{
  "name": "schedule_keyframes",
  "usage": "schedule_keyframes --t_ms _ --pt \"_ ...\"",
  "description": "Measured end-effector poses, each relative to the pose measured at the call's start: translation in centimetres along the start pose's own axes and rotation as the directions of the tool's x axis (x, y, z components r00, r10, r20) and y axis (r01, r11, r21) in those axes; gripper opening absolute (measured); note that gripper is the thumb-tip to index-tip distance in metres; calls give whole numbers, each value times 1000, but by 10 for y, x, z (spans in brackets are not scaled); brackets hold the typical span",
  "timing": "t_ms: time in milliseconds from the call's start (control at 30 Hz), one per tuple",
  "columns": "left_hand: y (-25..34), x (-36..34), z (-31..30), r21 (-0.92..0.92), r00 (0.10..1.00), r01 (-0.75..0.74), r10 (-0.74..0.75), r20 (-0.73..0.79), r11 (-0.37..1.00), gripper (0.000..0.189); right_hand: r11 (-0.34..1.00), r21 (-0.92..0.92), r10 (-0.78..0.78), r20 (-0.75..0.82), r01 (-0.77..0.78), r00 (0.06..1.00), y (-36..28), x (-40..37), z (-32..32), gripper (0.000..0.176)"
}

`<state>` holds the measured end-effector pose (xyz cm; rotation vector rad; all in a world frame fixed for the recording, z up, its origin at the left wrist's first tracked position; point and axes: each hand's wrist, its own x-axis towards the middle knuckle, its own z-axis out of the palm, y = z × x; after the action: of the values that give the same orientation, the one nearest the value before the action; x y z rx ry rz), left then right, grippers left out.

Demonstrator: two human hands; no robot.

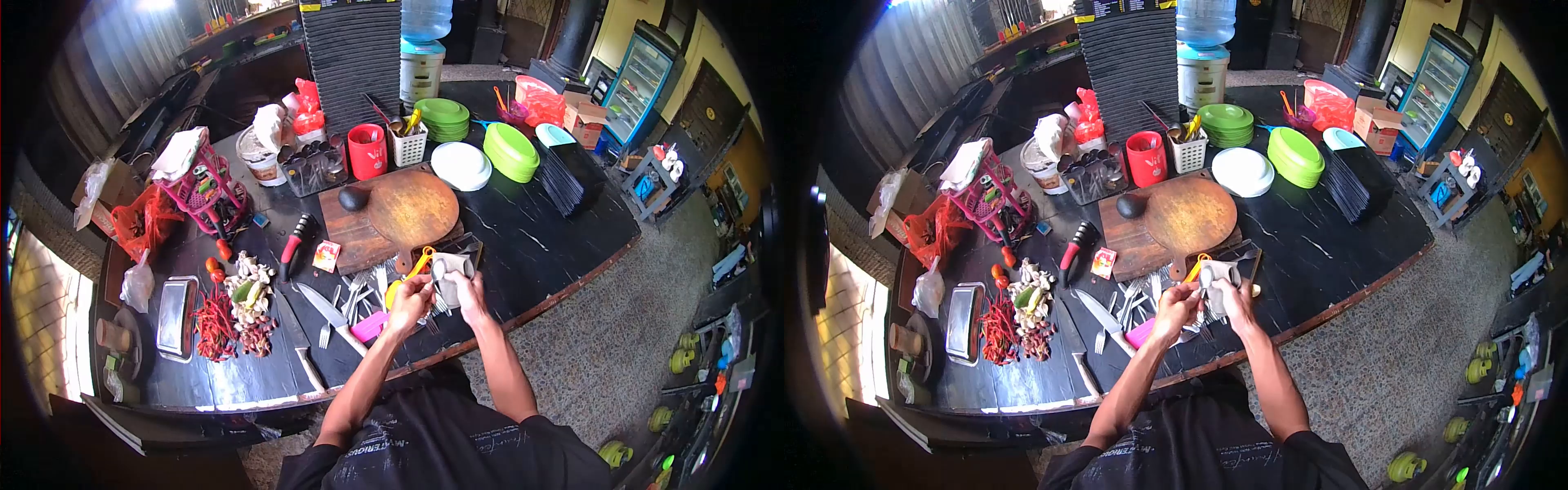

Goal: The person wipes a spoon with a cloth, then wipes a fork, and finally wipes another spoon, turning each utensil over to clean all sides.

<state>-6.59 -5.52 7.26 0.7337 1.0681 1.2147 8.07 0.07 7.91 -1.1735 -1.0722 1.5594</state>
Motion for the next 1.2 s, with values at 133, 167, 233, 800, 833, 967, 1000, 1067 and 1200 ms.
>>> schedule_keyframes --t_ms 133,167,233,800,833,967,1000,1067,1200 --pt "-7 0 -7 -70 996 -62 57 -75 996 25 998 54 32 -95 -27 995 13 -6 11 28" --pt "-9 -1 -9 -70 995 -63 57 -78 996 25 994 105 14 25 -17 1000 15 -9 12 24" --pt "-5 -4 -9 -181 998 -31 20 -62 983 26 985 171 -43 173 13 984 7 -16 22 13" --pt "11 1 -33 353 895 -320 403 -191 879 14 927 -351 190 139 -131 972 31 -14 29 33" --pt "13 -1 -35 240 904 -328 378 -201 914 14 909 -404 184 172 -101 968 28 -16 32 33" --pt "19 6 -48 71 889 -311 316 -330 948 9 840 -542 145 267 24 953 1 -33 50 33" --pt "21 8 -52 68 884 -323 326 -335 944 8 828 -561 197 290 -1 936 1 -33 49 37" --pt "23 10 -57 84 856 -330 336 -392 940 9 853 -517 132 349 73 928 6 -33 47 39" --pt "25 12 -76 72 804 -384 372 -465 921 8 856 -489 29 373 170 927 20 -37 41 43"
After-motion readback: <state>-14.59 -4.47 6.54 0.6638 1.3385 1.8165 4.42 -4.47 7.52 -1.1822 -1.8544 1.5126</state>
